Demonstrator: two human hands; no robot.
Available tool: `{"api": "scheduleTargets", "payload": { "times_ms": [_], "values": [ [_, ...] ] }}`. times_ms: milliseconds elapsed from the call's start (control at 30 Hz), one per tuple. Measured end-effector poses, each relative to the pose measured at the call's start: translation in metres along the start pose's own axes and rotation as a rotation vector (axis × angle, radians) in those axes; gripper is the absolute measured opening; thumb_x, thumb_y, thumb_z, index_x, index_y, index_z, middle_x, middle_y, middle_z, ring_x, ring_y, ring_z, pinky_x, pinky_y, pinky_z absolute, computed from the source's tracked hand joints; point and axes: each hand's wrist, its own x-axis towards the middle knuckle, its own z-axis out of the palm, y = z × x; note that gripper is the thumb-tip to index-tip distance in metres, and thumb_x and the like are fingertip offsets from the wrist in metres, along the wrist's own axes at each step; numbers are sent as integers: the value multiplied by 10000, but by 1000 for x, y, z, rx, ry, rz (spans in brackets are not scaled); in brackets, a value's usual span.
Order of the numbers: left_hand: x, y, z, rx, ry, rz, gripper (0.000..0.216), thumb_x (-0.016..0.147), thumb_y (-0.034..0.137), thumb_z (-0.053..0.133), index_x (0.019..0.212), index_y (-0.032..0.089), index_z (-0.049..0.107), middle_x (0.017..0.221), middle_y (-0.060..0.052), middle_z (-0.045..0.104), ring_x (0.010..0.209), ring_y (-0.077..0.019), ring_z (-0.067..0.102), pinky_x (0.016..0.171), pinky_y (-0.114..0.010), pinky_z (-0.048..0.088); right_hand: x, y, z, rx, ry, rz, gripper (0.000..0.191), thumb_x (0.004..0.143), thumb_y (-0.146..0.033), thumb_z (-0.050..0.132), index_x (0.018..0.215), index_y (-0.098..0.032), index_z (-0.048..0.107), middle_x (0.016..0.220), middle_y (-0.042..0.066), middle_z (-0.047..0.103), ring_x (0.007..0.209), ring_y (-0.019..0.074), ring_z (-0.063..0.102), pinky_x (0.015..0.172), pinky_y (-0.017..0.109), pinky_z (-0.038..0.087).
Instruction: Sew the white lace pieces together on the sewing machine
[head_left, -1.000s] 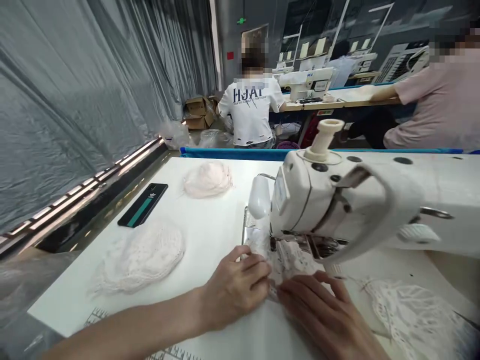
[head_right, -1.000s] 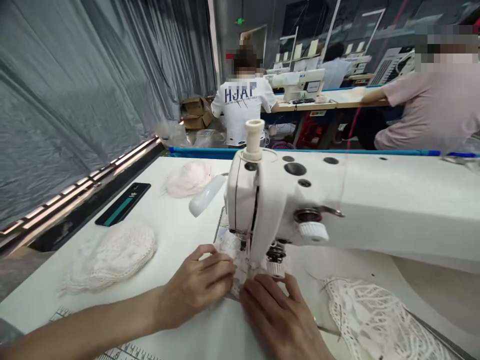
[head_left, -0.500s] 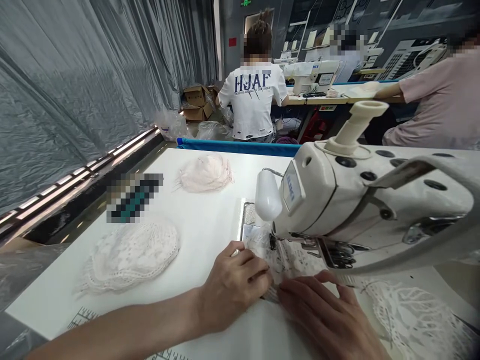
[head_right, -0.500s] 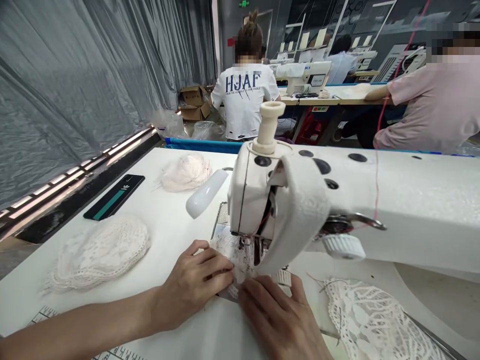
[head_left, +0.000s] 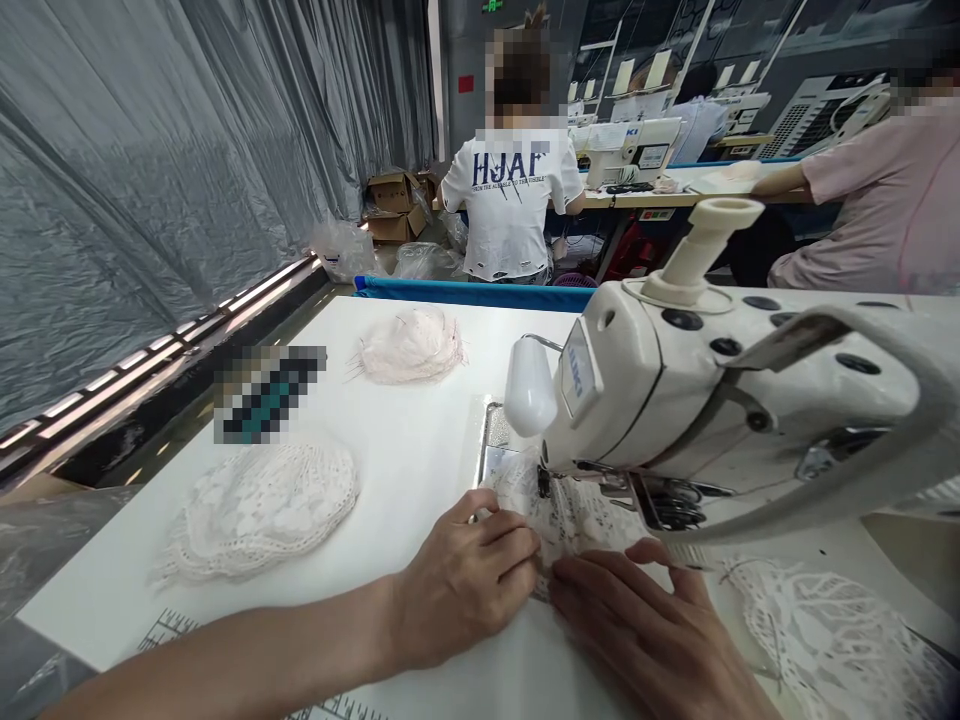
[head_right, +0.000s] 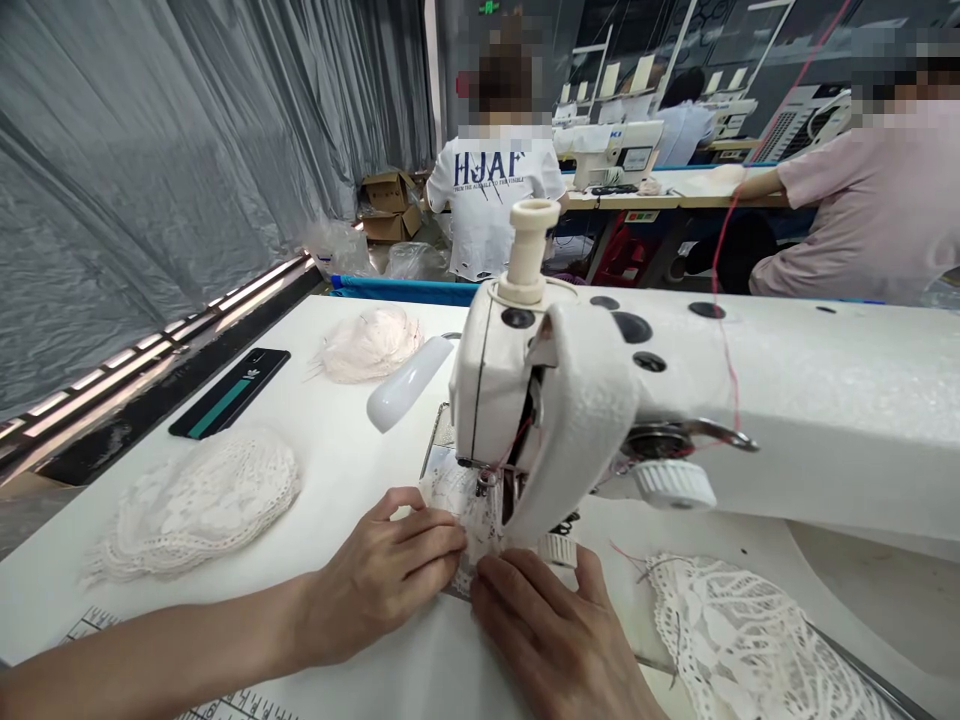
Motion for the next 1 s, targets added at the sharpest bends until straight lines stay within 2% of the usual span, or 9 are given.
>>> {"api": "scheduleTargets", "payload": {
  "times_ms": [133, 267, 400, 500, 633, 733, 867, 1000],
  "values": [
    [-1, 0, 0, 28, -21, 7, 190, 836, -6, 504, 739, 126, 599, 844, -10, 669, 834, -111, 591, 804, -302, 410, 1, 1, -6, -15, -74, -29, 385, 1016, -175, 264, 978, -195, 646, 1006, 46, 715, 942, 183, 616, 815, 381, 313],
    [-1, 0, 1, 60, -21, 0, 144, 865, 50, 509, 843, 145, 614, 859, 4, 662, 828, -106, 583, 805, -308, 410, 5, -1, -10, 6, -108, -21, 385, 1019, -176, 263, 988, -196, 647, 1015, 39, 716, 950, 176, 618, 810, 371, 308],
    [-3, 1, 1, 61, -46, 10, 128, 873, 81, 515, 857, 161, 614, 872, -1, 647, 849, -118, 578, 833, -327, 408, 8, -6, -4, 15, 14, 31, 276, 994, -250, 392, 925, -202, 655, 888, 18, 734, 836, 162, 640, 767, 346, 313],
    [-4, 1, 0, 73, -85, 22, 103, 878, 99, 519, 870, 150, 608, 882, -12, 634, 864, -124, 575, 841, -331, 411, 11, -5, -2, -42, 112, 35, 353, 982, -405, 379, 906, -203, 658, 864, 30, 737, 817, 180, 649, 751, 347, 322],
    [1, -2, -1, 78, -92, 17, 112, 891, 108, 500, 922, 139, 603, 899, -24, 631, 866, -127, 572, 854, -331, 405, 19, 3, -10, -222, 24, -31, 496, 954, -542, 314, 968, -168, 640, 932, 78, 735, 734, 188, 659, 793, 374, 352],
    [8, -7, 0, 85, -108, -10, 132, 908, 117, 470, 940, 141, 596, 891, -24, 632, 845, -122, 570, 846, -330, 406, 24, 11, -15, -325, -15, -85, 565, 946, -568, 267, 1021, -132, 619, 935, 109, 732, 715, 207, 660, 765, 381, 383],
    [15, -17, 5, 92, -164, -25, 155, 929, 190, 458, 1010, 125, 573, 927, -53, 625, 905, -148, 567, 905, -360, 390, 25, 23, -13, -389, -28, -89, 533, 938, -563, 317, 1120, -148, 597, 1011, 123, 719, 790, 232, 662, 773, 395, 425],
    [17, -21, 8, 96, -154, -31, 170, 939, 224, 451, 1002, 127, 576, 954, -68, 624, 936, -159, 567, 907, -359, 396, 21, 30, -9, -448, -37, -84, 534, 942, -560, 306, 1157, -161, 588, 1080, 114, 703, 861, 248, 656, 822, 435, 428]
  ]
}}
